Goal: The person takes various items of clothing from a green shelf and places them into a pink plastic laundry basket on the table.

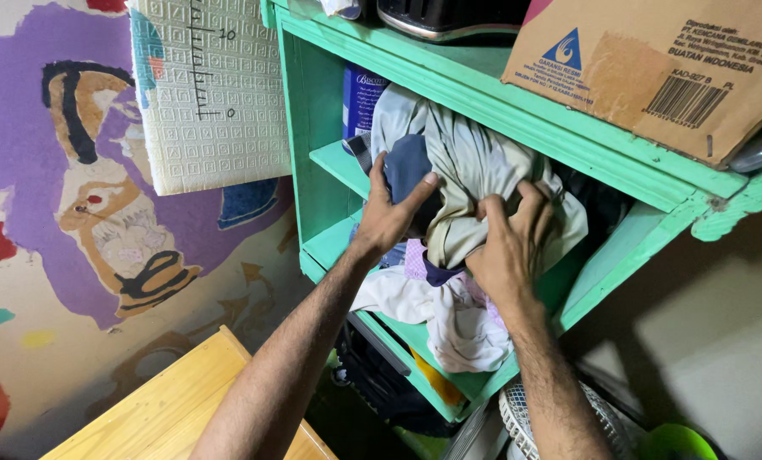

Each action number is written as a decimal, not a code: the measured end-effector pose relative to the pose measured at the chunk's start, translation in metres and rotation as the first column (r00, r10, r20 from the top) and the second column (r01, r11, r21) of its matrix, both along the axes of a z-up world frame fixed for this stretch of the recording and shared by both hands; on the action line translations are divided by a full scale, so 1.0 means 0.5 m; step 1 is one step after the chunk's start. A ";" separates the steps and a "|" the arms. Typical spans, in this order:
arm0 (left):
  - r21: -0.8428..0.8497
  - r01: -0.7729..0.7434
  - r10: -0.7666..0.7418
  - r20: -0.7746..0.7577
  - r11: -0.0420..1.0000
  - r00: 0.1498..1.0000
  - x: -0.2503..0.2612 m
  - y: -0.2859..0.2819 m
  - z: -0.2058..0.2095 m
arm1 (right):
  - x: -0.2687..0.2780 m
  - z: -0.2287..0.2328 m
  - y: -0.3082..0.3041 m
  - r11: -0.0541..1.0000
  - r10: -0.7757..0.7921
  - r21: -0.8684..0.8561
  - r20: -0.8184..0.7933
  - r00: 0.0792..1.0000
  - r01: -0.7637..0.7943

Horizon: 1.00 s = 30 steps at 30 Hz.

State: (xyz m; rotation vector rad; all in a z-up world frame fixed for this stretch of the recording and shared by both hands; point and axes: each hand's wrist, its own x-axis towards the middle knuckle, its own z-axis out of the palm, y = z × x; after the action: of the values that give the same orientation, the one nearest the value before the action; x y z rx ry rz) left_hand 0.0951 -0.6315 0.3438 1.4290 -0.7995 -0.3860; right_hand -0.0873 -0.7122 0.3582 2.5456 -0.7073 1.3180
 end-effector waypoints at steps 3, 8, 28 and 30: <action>0.014 -0.095 0.092 0.112 0.995 0.989 -0.003 -0.009 -0.001 | -0.003 0.011 -0.003 0.969 0.102 -0.234 0.067 0.993 -0.083; 0.025 -0.109 0.107 0.078 0.994 0.991 0.011 -0.018 -0.025 | -0.003 0.030 -0.011 0.992 0.096 0.095 -0.122 0.988 -0.085; 0.065 -0.098 0.082 0.212 0.993 0.974 0.039 0.036 -0.045 | -0.032 -0.035 -0.022 0.901 0.370 0.199 0.112 0.922 -0.385; 0.032 -0.095 0.081 0.307 0.995 0.948 0.052 0.033 -0.042 | -0.051 -0.027 -0.004 0.901 0.348 0.238 0.097 0.932 -0.361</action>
State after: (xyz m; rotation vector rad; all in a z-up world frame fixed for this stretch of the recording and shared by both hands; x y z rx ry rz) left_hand 0.1213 -0.6151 0.3229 1.5847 -0.9758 -0.1144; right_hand -0.1128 -0.7142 0.3448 2.9661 -0.4555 1.4905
